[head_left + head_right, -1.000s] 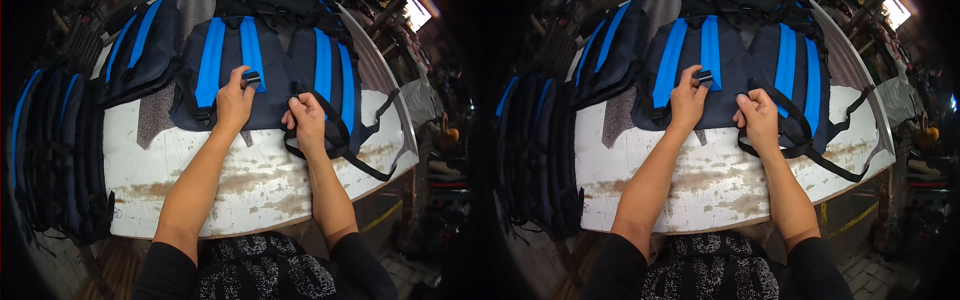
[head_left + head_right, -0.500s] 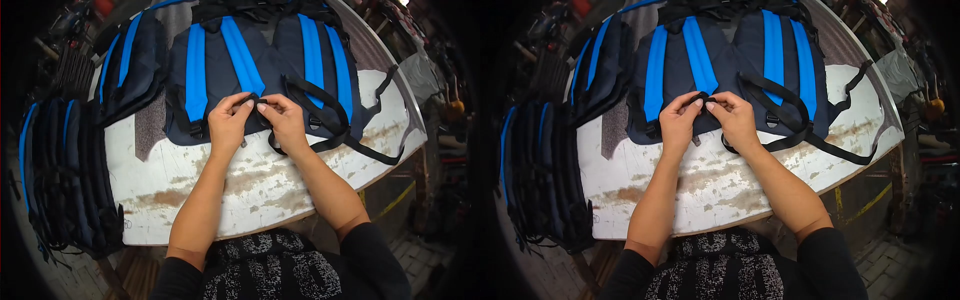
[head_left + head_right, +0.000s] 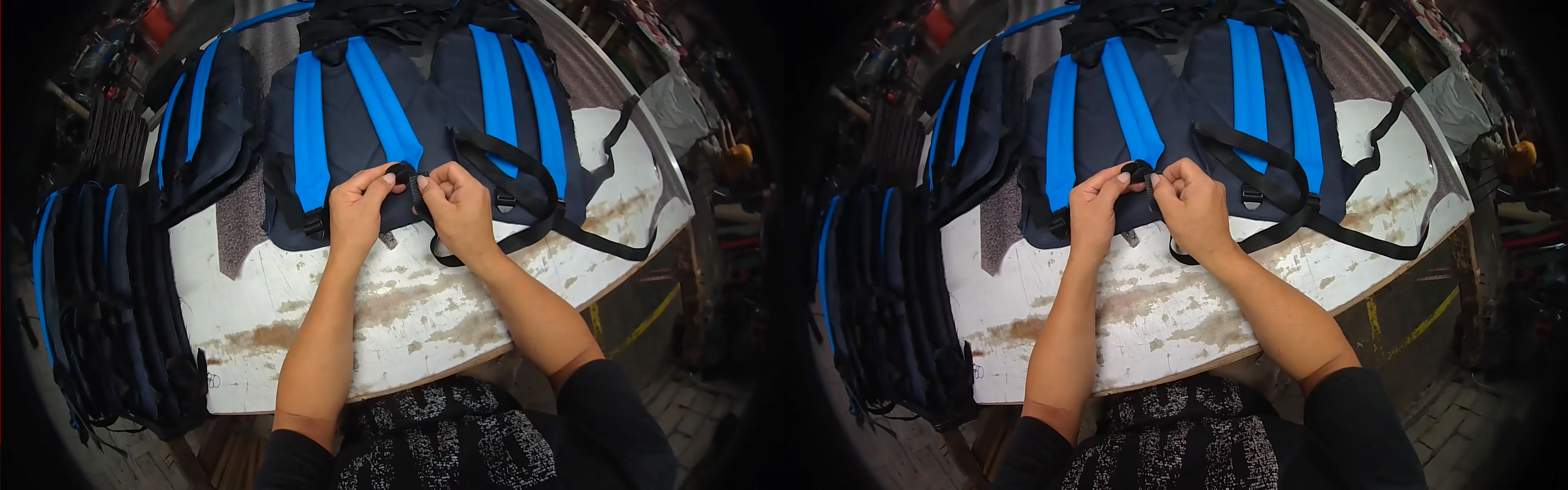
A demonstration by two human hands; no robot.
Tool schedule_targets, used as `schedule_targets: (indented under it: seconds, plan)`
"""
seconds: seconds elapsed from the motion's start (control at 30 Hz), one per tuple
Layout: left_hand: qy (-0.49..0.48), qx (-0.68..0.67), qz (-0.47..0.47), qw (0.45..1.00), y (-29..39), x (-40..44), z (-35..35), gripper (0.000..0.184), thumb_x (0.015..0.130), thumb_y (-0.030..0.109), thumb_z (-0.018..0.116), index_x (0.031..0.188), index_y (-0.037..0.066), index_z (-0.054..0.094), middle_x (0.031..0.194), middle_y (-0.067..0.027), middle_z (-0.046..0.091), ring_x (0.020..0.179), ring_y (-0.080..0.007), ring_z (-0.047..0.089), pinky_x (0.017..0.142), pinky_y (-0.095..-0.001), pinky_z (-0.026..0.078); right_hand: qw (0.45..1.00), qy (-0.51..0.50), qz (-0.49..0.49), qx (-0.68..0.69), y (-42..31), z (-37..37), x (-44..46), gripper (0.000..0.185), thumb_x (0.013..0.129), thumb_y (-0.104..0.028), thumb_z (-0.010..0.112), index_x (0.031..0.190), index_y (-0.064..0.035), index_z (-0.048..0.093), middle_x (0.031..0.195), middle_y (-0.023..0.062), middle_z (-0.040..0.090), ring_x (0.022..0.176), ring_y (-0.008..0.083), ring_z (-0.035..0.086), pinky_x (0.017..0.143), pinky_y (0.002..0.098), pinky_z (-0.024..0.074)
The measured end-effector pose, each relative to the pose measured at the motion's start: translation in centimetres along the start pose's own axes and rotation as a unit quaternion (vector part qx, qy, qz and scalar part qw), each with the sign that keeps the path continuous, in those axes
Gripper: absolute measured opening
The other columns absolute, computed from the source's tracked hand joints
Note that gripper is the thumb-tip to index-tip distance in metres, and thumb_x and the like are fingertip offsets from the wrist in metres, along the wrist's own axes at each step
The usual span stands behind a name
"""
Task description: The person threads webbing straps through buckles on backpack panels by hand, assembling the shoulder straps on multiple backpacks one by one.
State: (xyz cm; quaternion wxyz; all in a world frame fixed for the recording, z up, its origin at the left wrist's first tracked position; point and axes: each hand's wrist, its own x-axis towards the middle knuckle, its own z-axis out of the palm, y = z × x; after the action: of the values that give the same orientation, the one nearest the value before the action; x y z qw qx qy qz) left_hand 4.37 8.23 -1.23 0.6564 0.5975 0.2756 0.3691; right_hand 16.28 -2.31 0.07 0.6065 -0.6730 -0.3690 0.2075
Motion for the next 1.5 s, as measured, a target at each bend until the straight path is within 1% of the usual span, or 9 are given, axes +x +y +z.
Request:
schedule_targets:
  seconds: [0.33,0.5,0.63,0.8,1.0,1.23,1.3,1.4,1.5]
  plan:
    - [-0.021,0.07,0.063,0.995,-0.1,-0.7,0.7,0.023,0.093,0.005,0.066,0.113,-0.004,0.072,0.103,-0.0092,0.069,0.09,-0.0142,0.069,0.08,-0.0236,0.053,0.999,0.006,-0.032,-0.035,0.2,0.4,-0.1,0.019,0.095,-0.013,0.064,0.083,0.0006,0.058,0.054,0.0071,0.06,0.047,0.0112,0.052,0.047,0.0323,0.0381]
    - [-0.013,0.036,0.038,0.999,0.3,-0.6,0.5,0.023,0.091,0.0,0.067,0.113,-0.003,0.072,0.097,-0.005,0.072,0.088,-0.0086,0.064,0.084,-0.0208,0.049,0.999,0.012,-0.038,-0.031,0.6,0.5,-0.2,0.018,0.095,-0.013,0.063,0.084,0.001,0.058,0.054,0.0081,0.06,0.046,0.0129,0.053,0.047,0.0334,0.0381]
    - [-0.025,-0.018,-0.009,0.999,-0.2,-0.3,0.1,0.022,0.091,0.001,0.068,0.111,-0.006,0.07,0.093,-0.0099,0.073,0.081,-0.0123,0.069,0.073,-0.0219,0.053,0.999,-0.032,-0.03,-0.012,1.1,0.4,0.0,0.017,0.096,-0.012,0.06,0.088,0.0024,0.059,0.062,0.0101,0.065,0.053,0.0163,0.061,0.052,0.0345,0.0433]
    - [-0.074,-0.05,-0.02,0.996,0.6,-0.2,-0.1,0.021,0.091,-0.002,0.067,0.11,-0.01,0.068,0.093,-0.0137,0.074,0.08,-0.0143,0.07,0.073,-0.0243,0.056,0.997,-0.068,-0.012,-0.019,0.3,-0.3,0.2,0.014,0.098,-0.011,0.057,0.095,0.0033,0.059,0.074,0.0132,0.071,0.071,0.0213,0.072,0.061,0.0345,0.0498]
    - [-0.069,-0.039,-0.036,0.996,1.5,-0.3,0.0,0.02,0.089,-0.005,0.068,0.109,-0.01,0.068,0.094,-0.0148,0.074,0.08,-0.0164,0.071,0.075,-0.0248,0.057,0.988,-0.137,-0.035,-0.068,-0.4,-1.4,0.8,0.011,0.098,-0.008,0.057,0.097,0.0031,0.058,0.079,0.015,0.073,0.075,0.0217,0.073,0.065,0.0332,0.052]
    - [-0.095,-0.07,-0.027,0.993,0.8,0.3,-0.6,0.015,0.089,-0.005,0.068,0.103,-0.009,0.068,0.093,-0.013,0.072,0.081,-0.0169,0.071,0.076,-0.0257,0.057,0.992,-0.122,-0.026,-0.011,0.1,-1.1,0.9,0.01,0.098,-0.006,0.057,0.102,0.0027,0.056,0.081,0.0139,0.073,0.08,0.0218,0.073,0.07,0.0325,0.0534]
    - [-0.094,-0.06,-0.036,0.993,0.6,0.4,-0.7,0.013,0.09,-0.004,0.068,0.102,-0.008,0.067,0.092,-0.012,0.072,0.08,-0.0165,0.071,0.075,-0.0257,0.057,0.994,-0.11,-0.02,-0.007,-0.4,-1.2,0.7,0.012,0.098,-0.006,0.057,0.107,0.0022,0.055,0.079,0.0134,0.073,0.08,0.0224,0.073,0.07,0.0324,0.0534]
    - [-0.098,-0.015,-0.039,0.994,0.4,0.2,-0.5,0.011,0.092,0.001,0.066,0.101,-0.005,0.066,0.091,-0.0088,0.071,0.082,-0.0135,0.069,0.076,-0.0242,0.055,0.986,-0.168,-0.014,0.002,-0.7,-1.7,0.8,0.044,0.088,-0.006,0.062,0.13,-0.0016,0.051,0.076,0.0142,0.07,0.082,0.0254,0.074,0.072,0.036,0.0535]
    - [-0.085,0.042,-0.014,0.995,0.5,-0.2,-0.1,0.01,0.094,0.005,0.064,0.099,-0.003,0.065,0.093,-0.0048,0.068,0.085,-0.009,0.063,0.077,-0.0221,0.05,0.973,-0.211,-0.048,-0.083,-1.6,-2.4,0.9,0.049,0.083,-0.015,0.069,0.128,-0.0033,0.058,0.068,0.0097,0.063,0.062,0.0223,0.059,0.059,0.037,0.0443]
